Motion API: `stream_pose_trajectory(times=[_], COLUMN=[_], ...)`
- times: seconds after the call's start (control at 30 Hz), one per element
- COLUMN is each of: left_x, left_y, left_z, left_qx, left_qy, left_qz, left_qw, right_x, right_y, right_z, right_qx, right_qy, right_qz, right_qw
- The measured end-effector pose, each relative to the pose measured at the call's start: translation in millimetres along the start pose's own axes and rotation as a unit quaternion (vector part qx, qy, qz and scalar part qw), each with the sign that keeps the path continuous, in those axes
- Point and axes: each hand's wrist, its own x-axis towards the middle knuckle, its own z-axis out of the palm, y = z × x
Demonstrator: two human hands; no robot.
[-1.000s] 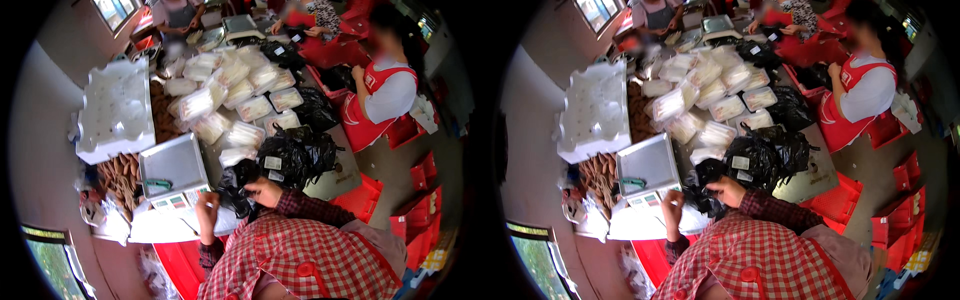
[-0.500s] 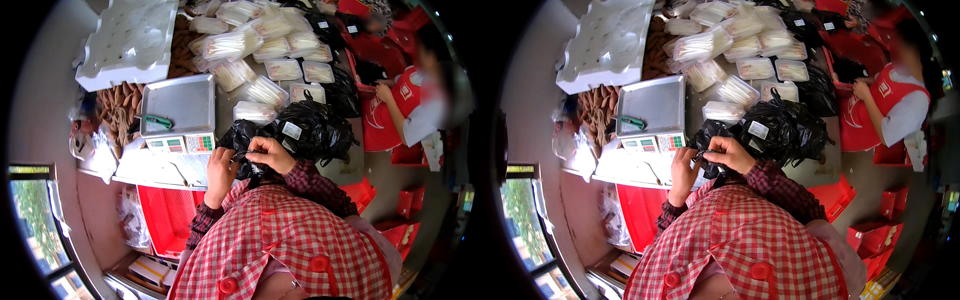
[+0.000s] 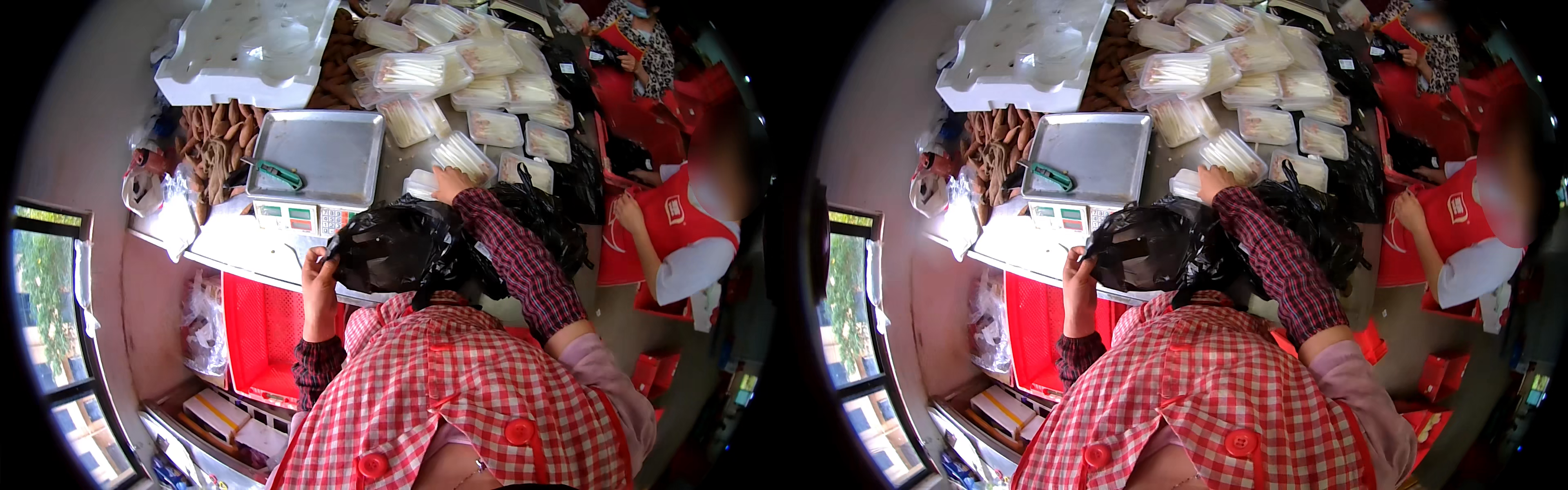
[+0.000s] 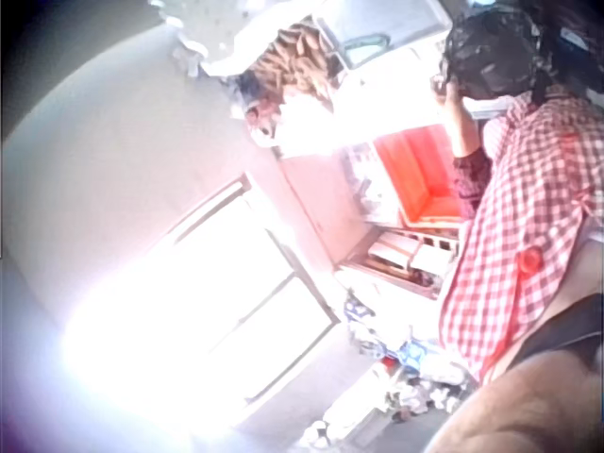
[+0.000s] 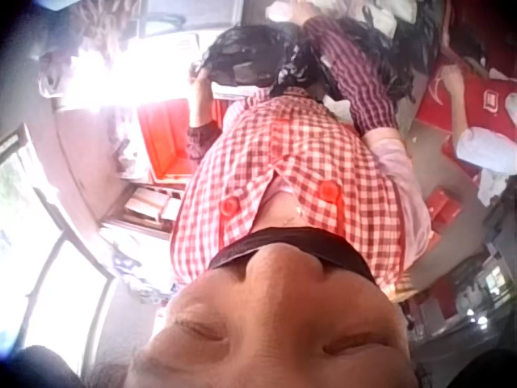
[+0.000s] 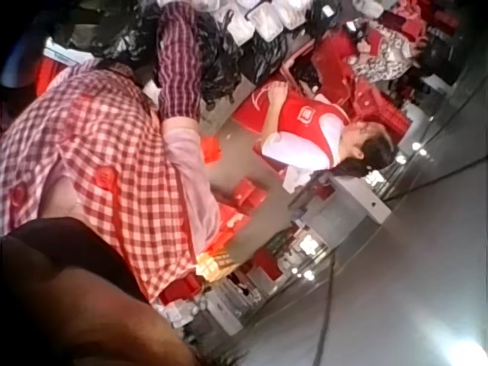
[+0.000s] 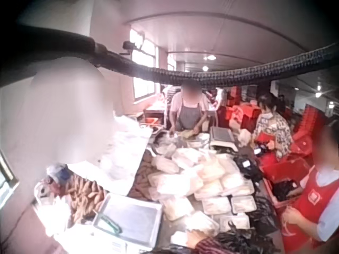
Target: The person packs pre-portioned food items from clear plastic containers into black plastic bags. They place the items into the bags, tie the bags shut, and stack them on the table. Other workers in red aprons are visible in the background performing similar tasks.
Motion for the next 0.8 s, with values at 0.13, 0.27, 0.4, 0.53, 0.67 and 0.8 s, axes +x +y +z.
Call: stream_pose_trajectory(times=[0.13, 0.27, 0.4, 0.53, 0.67, 0.8], left_x=[-1.6, 0.8, 8.2, 20.3, 24.3, 29.0], left_y=[-3.5, -15.0, -23.7, -23.0, -17.1, -23.6], left_z=[-28.1, -50.0, -30.8, -0.8, 17.1, 11.1], left_qx=[-0.082, -0.07, -0.088, -0.03, 0.004, 0.043], left_qy=[0.06, 0.076, 0.094, 0.075, 0.042, 0.002], left_qz=[-0.006, -0.015, 0.0, 0.036, 0.05, 0.076], left_qw=[0.995, 0.995, 0.992, 0.996, 0.998, 0.996], right_x=[-7.5, -40.8, -102.4, -140.4, -159.8, -170.7], right_y=[11.9, 33.1, 15.2, 10.4, 6.8, 8.1], right_z=[-15.5, -48.3, -79.3, -71.0, -53.2, -52.2], right_qx=[0.144, 0.635, 0.832, 0.918, 0.958, 0.945], right_qy=[0.176, 0.171, 0.086, 0.026, -0.216, -0.246], right_qz=[-0.009, -0.032, -0.008, -0.02, -0.134, -0.163], right_qw=[0.974, 0.752, 0.547, 0.396, 0.131, 0.142])
